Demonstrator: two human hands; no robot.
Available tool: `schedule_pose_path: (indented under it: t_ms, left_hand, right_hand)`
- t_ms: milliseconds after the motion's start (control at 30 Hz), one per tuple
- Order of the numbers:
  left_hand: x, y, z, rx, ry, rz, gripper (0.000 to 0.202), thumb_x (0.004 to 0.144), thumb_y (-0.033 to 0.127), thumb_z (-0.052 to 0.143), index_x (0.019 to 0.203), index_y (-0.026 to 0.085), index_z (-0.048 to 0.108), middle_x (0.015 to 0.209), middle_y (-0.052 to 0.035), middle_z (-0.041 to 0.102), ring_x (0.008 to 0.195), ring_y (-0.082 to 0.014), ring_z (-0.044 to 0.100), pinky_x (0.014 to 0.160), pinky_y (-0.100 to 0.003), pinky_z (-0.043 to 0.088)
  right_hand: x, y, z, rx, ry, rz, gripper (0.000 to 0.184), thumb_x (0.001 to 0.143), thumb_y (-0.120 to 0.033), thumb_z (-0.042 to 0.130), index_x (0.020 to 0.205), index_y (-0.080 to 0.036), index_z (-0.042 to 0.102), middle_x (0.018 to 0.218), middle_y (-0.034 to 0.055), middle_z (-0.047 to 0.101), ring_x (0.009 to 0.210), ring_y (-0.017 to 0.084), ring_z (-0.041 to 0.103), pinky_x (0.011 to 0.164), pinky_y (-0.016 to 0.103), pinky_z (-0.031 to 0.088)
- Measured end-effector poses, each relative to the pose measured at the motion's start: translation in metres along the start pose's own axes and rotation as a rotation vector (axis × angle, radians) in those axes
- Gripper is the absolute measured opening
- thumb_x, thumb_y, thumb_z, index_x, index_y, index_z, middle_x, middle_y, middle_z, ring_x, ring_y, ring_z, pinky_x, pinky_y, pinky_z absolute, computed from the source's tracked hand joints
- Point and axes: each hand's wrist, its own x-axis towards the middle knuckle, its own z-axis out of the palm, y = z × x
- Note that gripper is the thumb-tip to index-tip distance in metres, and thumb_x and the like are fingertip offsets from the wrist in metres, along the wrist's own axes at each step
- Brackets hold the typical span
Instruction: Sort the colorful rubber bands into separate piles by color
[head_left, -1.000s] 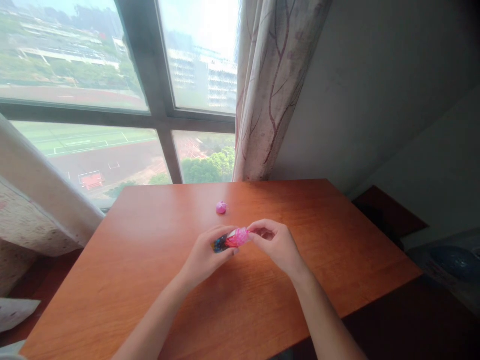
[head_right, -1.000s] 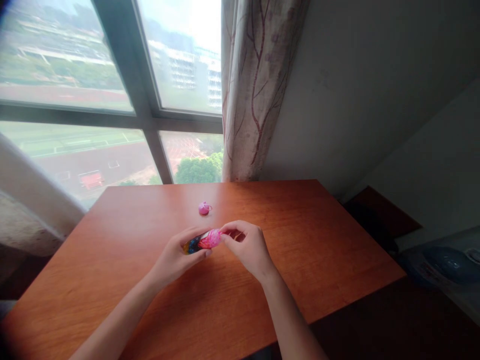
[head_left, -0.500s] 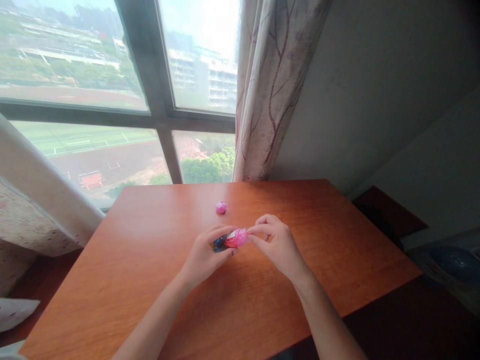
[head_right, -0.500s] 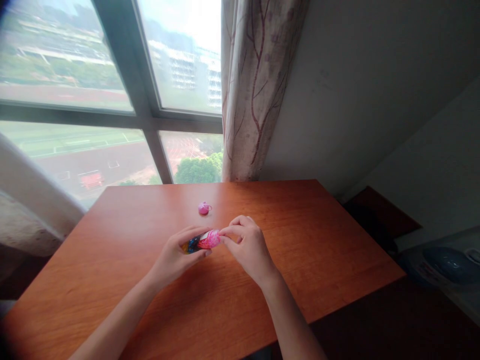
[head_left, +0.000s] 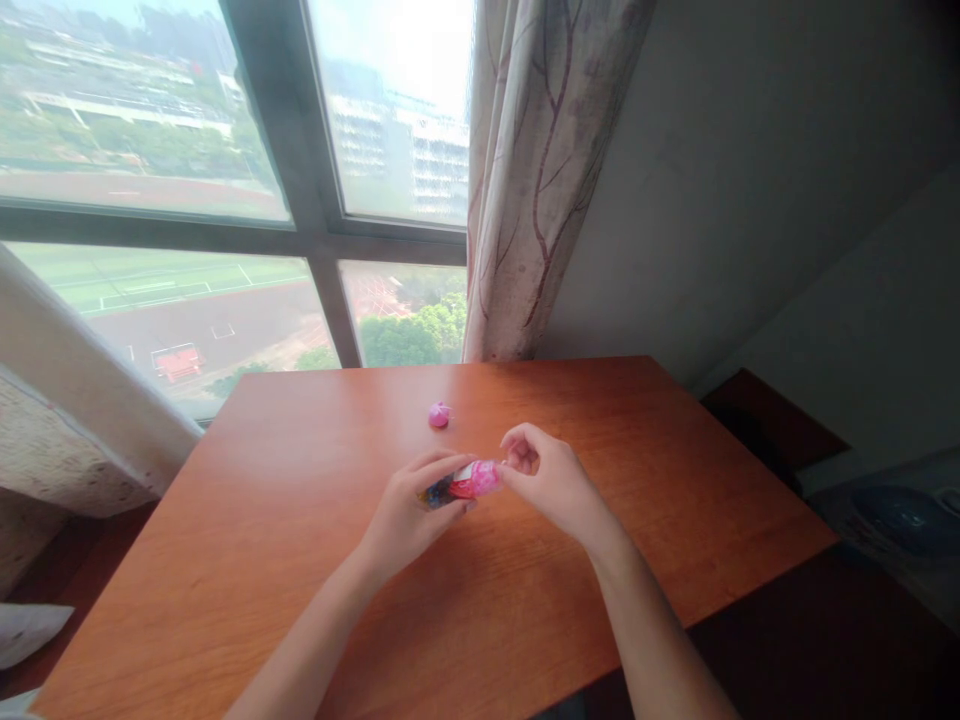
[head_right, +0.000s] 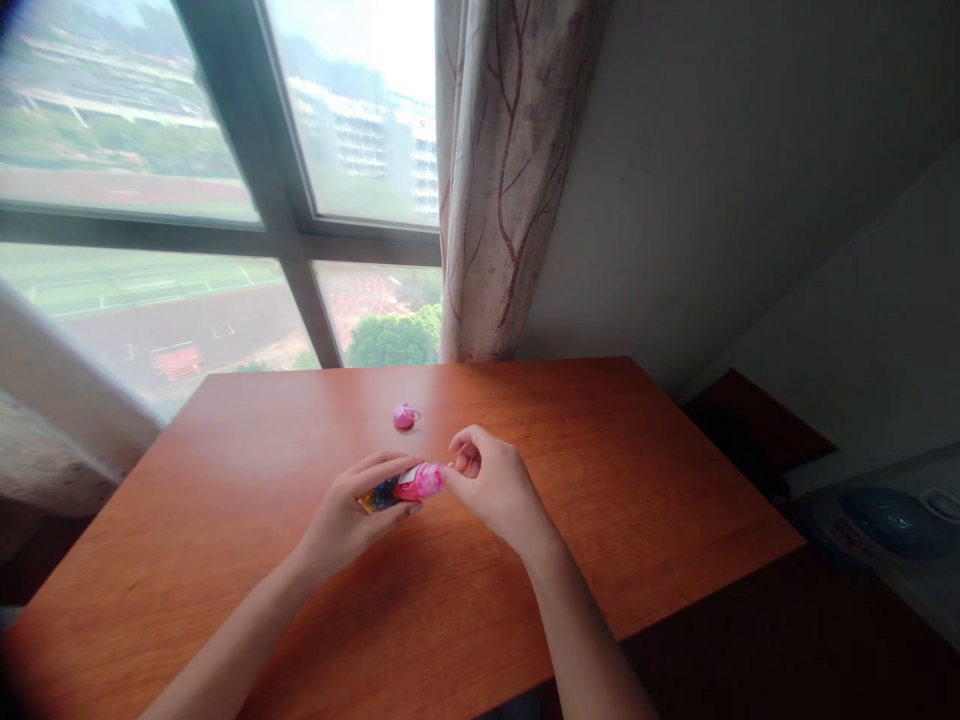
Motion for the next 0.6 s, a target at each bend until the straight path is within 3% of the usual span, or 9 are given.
schedule_pose_path:
  t_ms: [133,233,400,600]
  left_hand:
    - [0.000,-0.001,0.001,0.017,0.028,0.011,0.033,0.078,0.018,0.068,0.111,0.020,0.069,0.105,-0.0084,0.068,0.091,-0.0193,0.065,0.077,-0.027,0.052]
    - [0.000,-0.002,0.002,0.025,0.054,0.021,0.033,0.077,0.016,0.068,0.110,0.020,0.069,0.106,-0.0077,0.068,0.091,-0.0185,0.064,0.078,-0.026,0.052]
    - [0.000,-0.002,0.004,0.039,0.074,0.028,0.033,0.078,0.015,0.068,0.110,0.020,0.069,0.106,-0.0075,0.067,0.092,-0.0182,0.064,0.080,-0.026,0.051]
    - [0.002,0.004,0.002,0.002,0.122,-0.007,0.031,0.076,0.019,0.070,0.108,0.020,0.070,0.104,-0.0074,0.069,0.090,-0.0189,0.065,0.078,-0.027,0.052]
  right_hand:
    - [-0.002,-0.004,0.002,-0.088,0.029,-0.014,0.005,0.077,-0.020,0.065,0.075,-0.020,0.061,0.068,-0.0027,0.063,0.062,0.012,0.057,0.057,0.022,0.041]
    - [-0.006,-0.009,0.003,-0.184,0.076,-0.063,0.010,0.079,-0.015,0.065,0.071,-0.021,0.062,0.067,-0.0019,0.063,0.062,0.013,0.057,0.058,0.023,0.040]
    - [-0.014,-0.013,0.001,-0.258,0.022,-0.197,0.012,0.087,-0.014,0.062,0.084,-0.022,0.071,0.079,0.0009,0.065,0.071,0.014,0.058,0.067,0.025,0.042]
    - [-0.021,-0.017,-0.002,-0.326,-0.034,-0.207,0.027,0.091,-0.013,0.052,0.104,-0.025,0.072,0.084,0.0021,0.060,0.075,0.015,0.056,0.067,0.025,0.042]
